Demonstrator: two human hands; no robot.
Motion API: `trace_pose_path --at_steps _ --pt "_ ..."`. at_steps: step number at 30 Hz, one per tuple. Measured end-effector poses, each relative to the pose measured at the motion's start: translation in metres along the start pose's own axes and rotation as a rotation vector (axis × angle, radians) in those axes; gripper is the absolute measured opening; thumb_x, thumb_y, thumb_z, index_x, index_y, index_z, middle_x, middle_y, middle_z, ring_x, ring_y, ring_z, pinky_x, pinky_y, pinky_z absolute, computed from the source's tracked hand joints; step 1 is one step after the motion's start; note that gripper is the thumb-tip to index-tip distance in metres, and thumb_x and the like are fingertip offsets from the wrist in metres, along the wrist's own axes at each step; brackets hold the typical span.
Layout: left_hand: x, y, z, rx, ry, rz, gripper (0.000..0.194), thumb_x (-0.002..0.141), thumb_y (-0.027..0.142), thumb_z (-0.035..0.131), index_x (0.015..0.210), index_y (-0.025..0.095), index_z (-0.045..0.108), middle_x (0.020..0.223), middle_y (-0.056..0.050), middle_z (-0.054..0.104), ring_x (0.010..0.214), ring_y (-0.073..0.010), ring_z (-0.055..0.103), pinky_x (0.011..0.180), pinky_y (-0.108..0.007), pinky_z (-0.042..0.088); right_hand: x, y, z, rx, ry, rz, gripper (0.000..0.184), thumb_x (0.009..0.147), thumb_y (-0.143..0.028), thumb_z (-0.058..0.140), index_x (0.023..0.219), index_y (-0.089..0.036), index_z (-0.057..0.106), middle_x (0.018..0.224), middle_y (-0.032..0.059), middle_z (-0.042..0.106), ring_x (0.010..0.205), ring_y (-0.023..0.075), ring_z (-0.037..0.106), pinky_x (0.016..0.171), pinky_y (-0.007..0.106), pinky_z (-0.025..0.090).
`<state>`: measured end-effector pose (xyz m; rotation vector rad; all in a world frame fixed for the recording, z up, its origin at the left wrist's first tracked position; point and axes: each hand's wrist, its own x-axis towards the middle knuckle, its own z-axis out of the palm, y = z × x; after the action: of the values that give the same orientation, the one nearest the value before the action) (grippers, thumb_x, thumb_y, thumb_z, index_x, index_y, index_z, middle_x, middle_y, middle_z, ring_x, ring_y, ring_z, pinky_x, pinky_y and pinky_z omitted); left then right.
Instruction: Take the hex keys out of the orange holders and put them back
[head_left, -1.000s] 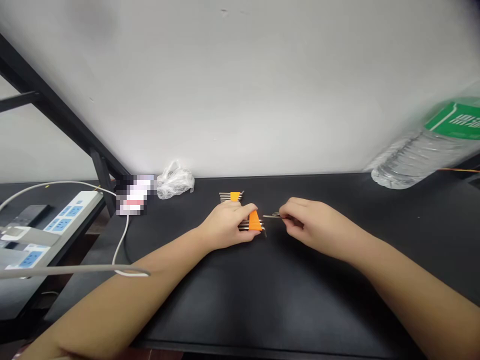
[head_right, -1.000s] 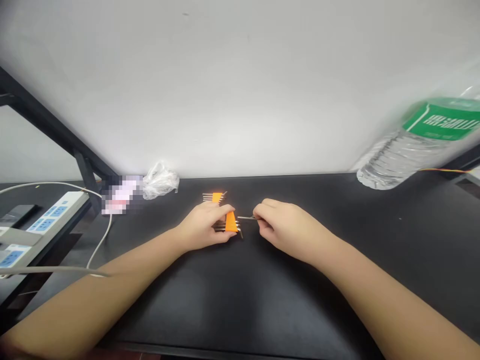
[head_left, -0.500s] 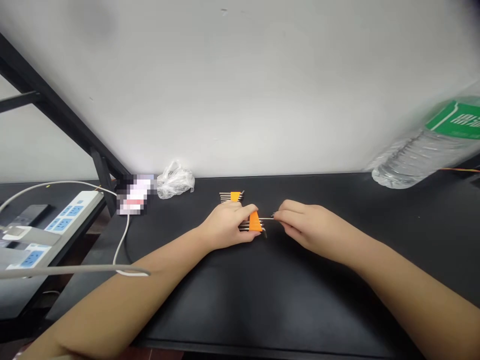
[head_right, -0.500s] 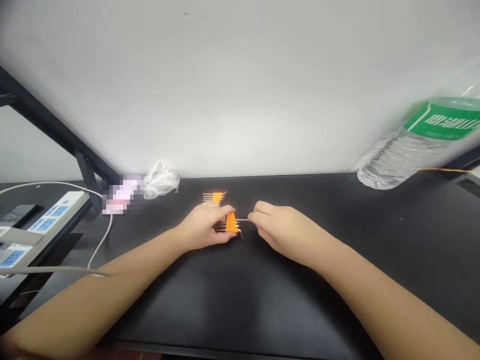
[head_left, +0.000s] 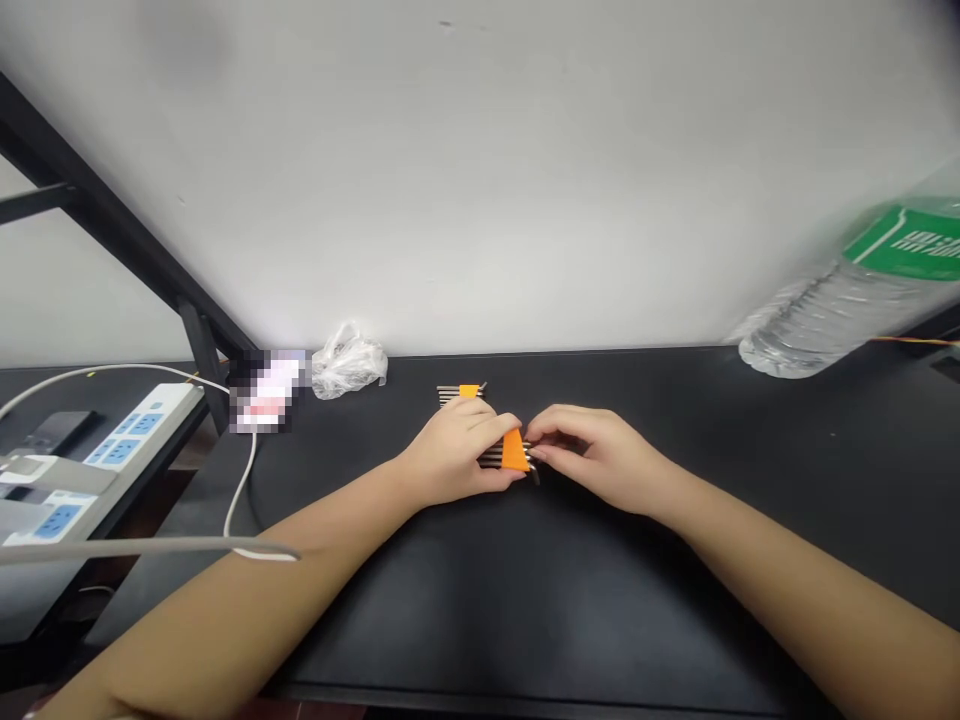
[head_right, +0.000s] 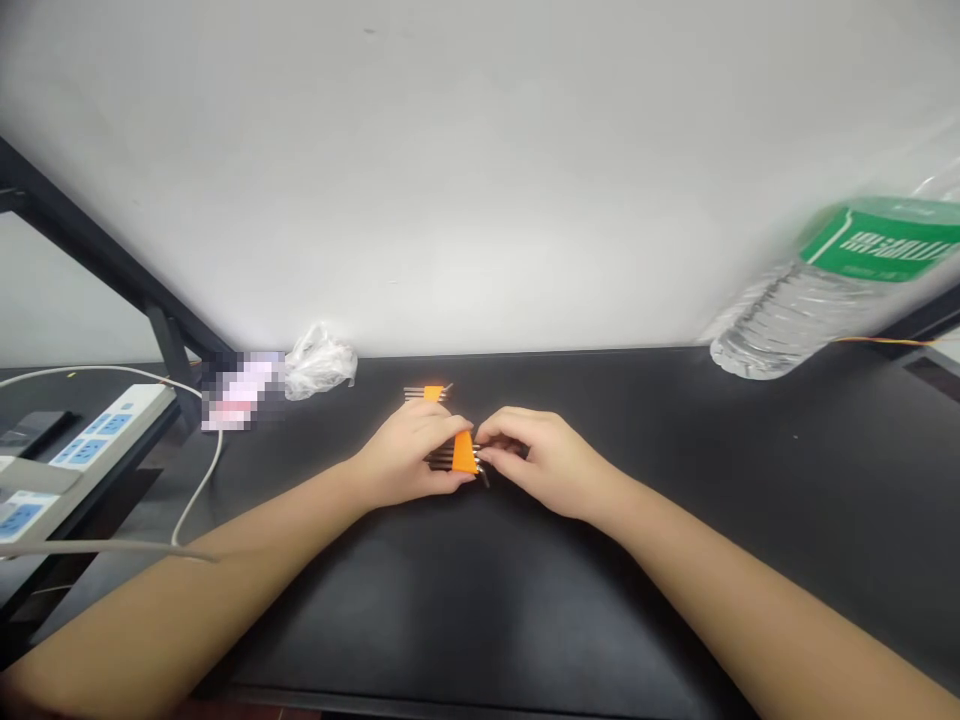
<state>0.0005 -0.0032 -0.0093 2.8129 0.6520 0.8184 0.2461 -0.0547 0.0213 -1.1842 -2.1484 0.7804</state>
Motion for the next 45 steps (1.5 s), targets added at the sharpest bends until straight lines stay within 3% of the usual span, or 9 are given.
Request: trace_pose_path --at_steps 3,6,9,17,22,26,31,35,45 --pt "-0.001 -0.001 0.001 0.014 -0.025 -0.015 0.05 0.088 0.051 0.068 0.125 0.018 0.058 0.091 -0.006 0.066 0.087 -0.0214 0.063 0.09 -0.038 0.049 -0.001 0.016 -0.013 -0.181 0.025 0.011 0.014 0.097 -0.03 0.056 0.101 -0.023 0.068 0.098 0.0052 0.067 0.081 0.0184 0.063 0.074 0.033 0.051" --pt "-0.003 -0.002 0.0 0.042 -0.063 -0.052 0.051 0.088 0.053 0.067 0.126 0.019 0.057 0.082 -0.003 0.063 0.078 -0.0201 0.061 0.085 -0.036 0.049 -0.003 0.034 -0.026 -0.416 -0.045 0.025 0.016 0.095 -0.028 0.055 0.096 -0.022 0.07 0.097 0.0057 0.066 0.077 0.0181 0.062 0.071 0.033 0.05" --pt "-0.003 -0.001 -0.001 0.058 -0.092 -0.074 0.052 0.088 0.054 0.067 0.125 0.02 0.057 0.078 -0.001 0.061 0.075 -0.0193 0.059 0.081 -0.034 0.048 -0.005 0.044 -0.03 -0.506 -0.108 0.041 0.018 0.095 -0.027 0.054 0.096 -0.023 0.071 0.097 0.0055 0.065 0.074 0.0174 0.061 0.068 0.032 0.049" --pt "-0.002 0.0 -0.001 0.077 -0.095 -0.074 0.052 0.086 0.056 0.068 0.123 0.02 0.059 0.075 0.0 0.058 0.071 -0.018 0.058 0.073 -0.031 0.046 -0.003 0.03 -0.027 -0.602 -0.143 0.07 0.018 0.094 -0.019 0.05 0.088 -0.022 0.067 0.092 0.0046 0.064 0.072 0.0171 0.06 0.067 0.03 0.046" --pt "-0.002 -0.001 0.0 0.063 -0.096 -0.086 0.052 0.086 0.056 0.069 0.123 0.02 0.059 0.072 0.002 0.058 0.07 -0.0174 0.057 0.073 -0.031 0.046 -0.006 0.018 -0.024 -0.651 -0.233 0.169 0.013 0.084 -0.014 0.055 0.074 -0.021 0.059 0.083 0.0046 0.063 0.065 0.0169 0.058 0.06 0.03 0.04" --pt "-0.002 -0.001 0.0 0.063 -0.109 -0.09 0.051 0.086 0.057 0.069 0.12 0.02 0.06 0.07 0.002 0.057 0.068 -0.0173 0.056 0.071 -0.031 0.044 -0.009 0.005 -0.021 -0.586 -0.239 0.145 0.013 0.08 -0.012 0.056 0.072 -0.022 0.054 0.076 0.0027 0.062 0.063 0.017 0.056 0.057 0.029 0.036" --pt "0.0 -0.001 -0.001 0.079 -0.122 -0.091 0.051 0.087 0.058 0.068 0.12 0.02 0.059 0.073 0.001 0.058 0.07 -0.0173 0.057 0.07 -0.03 0.044 -0.008 -0.003 -0.019 -0.379 -0.187 0.035 0.013 0.085 -0.012 0.053 0.079 -0.023 0.053 0.075 -0.0013 0.061 0.064 0.0146 0.054 0.059 0.027 0.037" --pt "0.0 -0.001 0.0 0.086 -0.114 -0.067 0.05 0.088 0.058 0.067 0.119 0.02 0.058 0.075 0.001 0.059 0.07 -0.0176 0.057 0.071 -0.03 0.044 -0.008 -0.001 -0.018 -0.359 -0.113 -0.003 0.011 0.087 -0.012 0.053 0.084 -0.023 0.056 0.079 -0.0005 0.061 0.066 0.0145 0.053 0.062 0.028 0.039" --pt "0.0 0.0 -0.001 0.071 -0.149 -0.047 0.052 0.09 0.059 0.065 0.123 0.02 0.057 0.078 -0.001 0.059 0.072 -0.0181 0.056 0.07 -0.03 0.044 -0.01 -0.001 -0.014 -0.38 -0.101 -0.061 0.012 0.093 -0.014 0.052 0.088 -0.022 0.058 0.085 0.0011 0.059 0.07 0.015 0.056 0.065 0.028 0.042"
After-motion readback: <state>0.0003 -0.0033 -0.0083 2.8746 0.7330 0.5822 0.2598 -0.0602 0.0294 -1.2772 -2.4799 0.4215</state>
